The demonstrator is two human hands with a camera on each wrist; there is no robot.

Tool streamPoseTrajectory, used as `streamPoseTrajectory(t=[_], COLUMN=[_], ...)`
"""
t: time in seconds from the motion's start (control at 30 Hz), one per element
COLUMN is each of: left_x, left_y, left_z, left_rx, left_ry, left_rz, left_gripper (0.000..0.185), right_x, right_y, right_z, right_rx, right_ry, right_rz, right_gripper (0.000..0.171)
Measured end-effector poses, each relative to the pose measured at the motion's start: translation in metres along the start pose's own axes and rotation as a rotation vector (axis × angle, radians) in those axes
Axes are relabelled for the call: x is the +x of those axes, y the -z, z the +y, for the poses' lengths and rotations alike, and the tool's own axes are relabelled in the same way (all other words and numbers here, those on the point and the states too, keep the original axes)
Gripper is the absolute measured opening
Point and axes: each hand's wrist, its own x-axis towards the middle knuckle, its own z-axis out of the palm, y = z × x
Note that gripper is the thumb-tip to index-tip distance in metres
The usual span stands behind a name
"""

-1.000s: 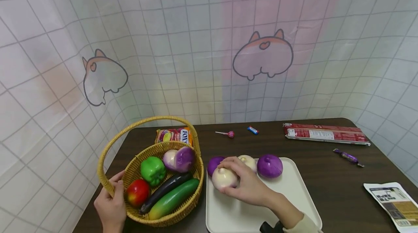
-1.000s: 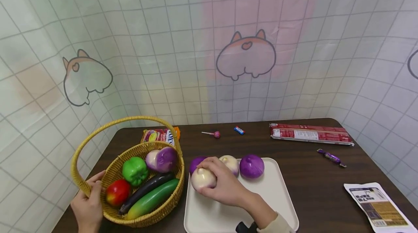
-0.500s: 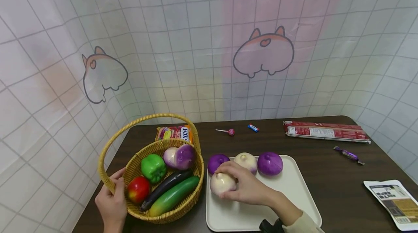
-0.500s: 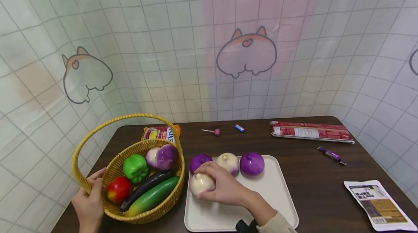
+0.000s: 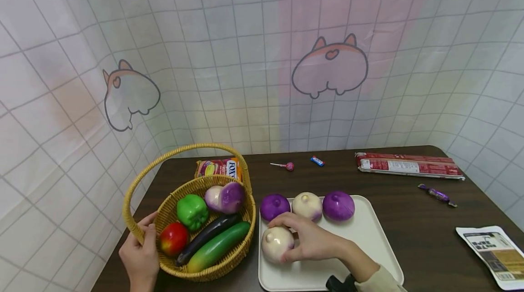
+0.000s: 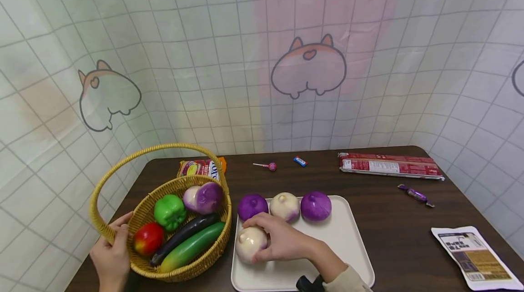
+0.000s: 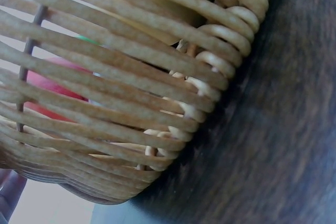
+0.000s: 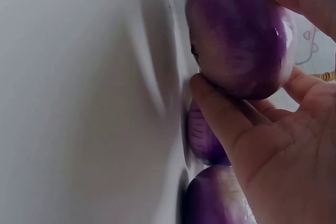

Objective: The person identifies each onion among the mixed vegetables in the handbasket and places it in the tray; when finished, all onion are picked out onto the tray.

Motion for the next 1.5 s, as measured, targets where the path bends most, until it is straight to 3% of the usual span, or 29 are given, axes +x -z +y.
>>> streamPoseTrajectory(t=[0.27, 0.6, 1.5], left_x=[-0.001, 0.000, 0.000], left_y=[0.003, 0.000, 0.001], left_z=[0.028, 0.000, -0.001], left_rx=[-0.041, -0.021, -0.012], left_ry=[-0.028, -0.015, 0.003], left_rz=[0.000, -0.006, -0.015], left_gripper=[0.017, 0.017, 0.018], right_x=[-0.001, 0.001, 0.000], right_y=[0.001, 0.002, 0.004], right_z=[0.002, 0.004, 0.009], right_rx=[0.067, 0.078, 0.068], right_ry=[-0.017, -0.057, -0.061], right_rz=[-0.049, -0.106, -0.107], right_gripper=[0.061, 0.064, 0.076])
